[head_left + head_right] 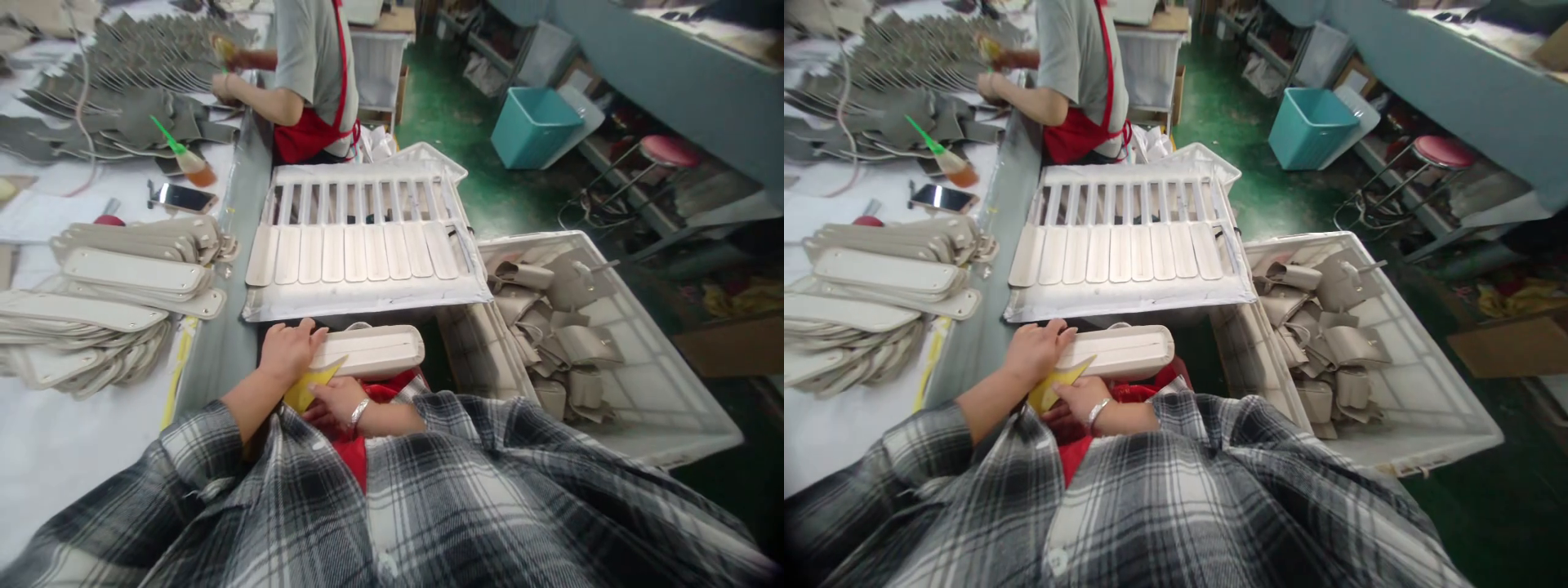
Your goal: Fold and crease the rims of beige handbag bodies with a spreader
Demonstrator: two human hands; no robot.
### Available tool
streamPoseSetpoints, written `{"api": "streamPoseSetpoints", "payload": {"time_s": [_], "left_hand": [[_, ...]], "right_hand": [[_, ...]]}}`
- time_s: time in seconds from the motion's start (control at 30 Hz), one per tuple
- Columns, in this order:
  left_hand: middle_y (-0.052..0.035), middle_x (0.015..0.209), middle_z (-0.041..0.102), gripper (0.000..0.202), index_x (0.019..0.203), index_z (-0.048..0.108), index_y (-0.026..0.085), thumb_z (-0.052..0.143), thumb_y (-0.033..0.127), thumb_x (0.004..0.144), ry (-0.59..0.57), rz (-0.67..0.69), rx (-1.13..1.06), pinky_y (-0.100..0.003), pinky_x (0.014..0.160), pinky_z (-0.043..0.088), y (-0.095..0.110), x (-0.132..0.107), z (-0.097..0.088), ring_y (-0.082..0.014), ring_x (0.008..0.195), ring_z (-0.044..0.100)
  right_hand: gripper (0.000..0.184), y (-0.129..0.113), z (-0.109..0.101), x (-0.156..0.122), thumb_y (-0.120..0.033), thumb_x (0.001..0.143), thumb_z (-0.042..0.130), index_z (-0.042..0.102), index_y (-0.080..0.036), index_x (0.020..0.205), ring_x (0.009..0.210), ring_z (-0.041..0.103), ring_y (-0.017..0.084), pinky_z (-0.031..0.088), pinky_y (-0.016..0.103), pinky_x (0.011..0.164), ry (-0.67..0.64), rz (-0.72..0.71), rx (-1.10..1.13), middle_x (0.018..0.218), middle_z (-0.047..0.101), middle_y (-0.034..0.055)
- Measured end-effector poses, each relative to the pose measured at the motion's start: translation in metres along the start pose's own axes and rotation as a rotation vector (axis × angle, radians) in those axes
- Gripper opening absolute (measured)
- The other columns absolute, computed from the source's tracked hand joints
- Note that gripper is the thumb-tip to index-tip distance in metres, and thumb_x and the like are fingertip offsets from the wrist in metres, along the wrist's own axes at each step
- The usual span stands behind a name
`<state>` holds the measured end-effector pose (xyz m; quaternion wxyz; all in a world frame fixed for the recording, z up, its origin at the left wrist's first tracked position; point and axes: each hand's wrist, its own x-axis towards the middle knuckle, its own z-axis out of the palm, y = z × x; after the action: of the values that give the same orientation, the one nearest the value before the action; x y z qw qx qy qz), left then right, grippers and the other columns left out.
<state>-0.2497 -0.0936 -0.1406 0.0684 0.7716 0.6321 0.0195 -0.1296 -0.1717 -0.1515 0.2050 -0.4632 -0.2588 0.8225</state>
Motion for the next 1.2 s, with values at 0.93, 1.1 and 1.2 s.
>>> {"api": "streamPoseSetpoints", "payload": {"time_s": [0.93, 1.1, 1.2], "left_hand": [[-0.0222, 0.083, 0.066, 0.049, 0.079, 0.062, 0.012, 0.067, 0.055, 0.059, 0.05, -0.933, -0.122, -0.055, 0.077, 0.045, -0.216, -0.207, -0.063, -0.0451, 0.098, 0.058], [-0.0235, 0.136, 0.044, 0.058, 0.126, 0.047, 0.01, 0.047, 0.048, 0.082, 0.385, -0.565, -0.287, -0.053, 0.106, 0.026, -0.129, -0.153, -0.034, -0.0341, 0.131, 0.035], [-0.0143, 0.132, 0.053, 0.054, 0.124, 0.053, 0.015, 0.037, 0.051, 0.087, 0.189, -0.43, -1.068, -0.041, 0.103, 0.037, -0.061, -0.102, 0.002, -0.0252, 0.123, 0.048]], "right_hand": [[0.026, -0.05, -0.054, -0.065, -0.031, 0.089, 0.044, 0.066, -0.018, 0.094, 0.087, 0.061, 0.018, 0.046, 0.032, 0.085, 0.527, -1.188, -1.117, 0.092, 0.068, 0.0092], [0.036, -0.062, -0.156, -0.053, -0.038, 0.085, 0.041, 0.064, -0.015, 0.102, 0.097, 0.06, 0.025, 0.047, 0.044, 0.09, 1.004, -0.909, -0.986, 0.102, 0.065, 0.015], [0.046, -0.049, -0.174, -0.034, -0.037, 0.09, 0.026, 0.065, -0.016, 0.102, 0.091, 0.064, 0.024, 0.051, 0.042, 0.084, 0.765, -0.743, -0.94, 0.093, 0.068, 0.0134]]}}
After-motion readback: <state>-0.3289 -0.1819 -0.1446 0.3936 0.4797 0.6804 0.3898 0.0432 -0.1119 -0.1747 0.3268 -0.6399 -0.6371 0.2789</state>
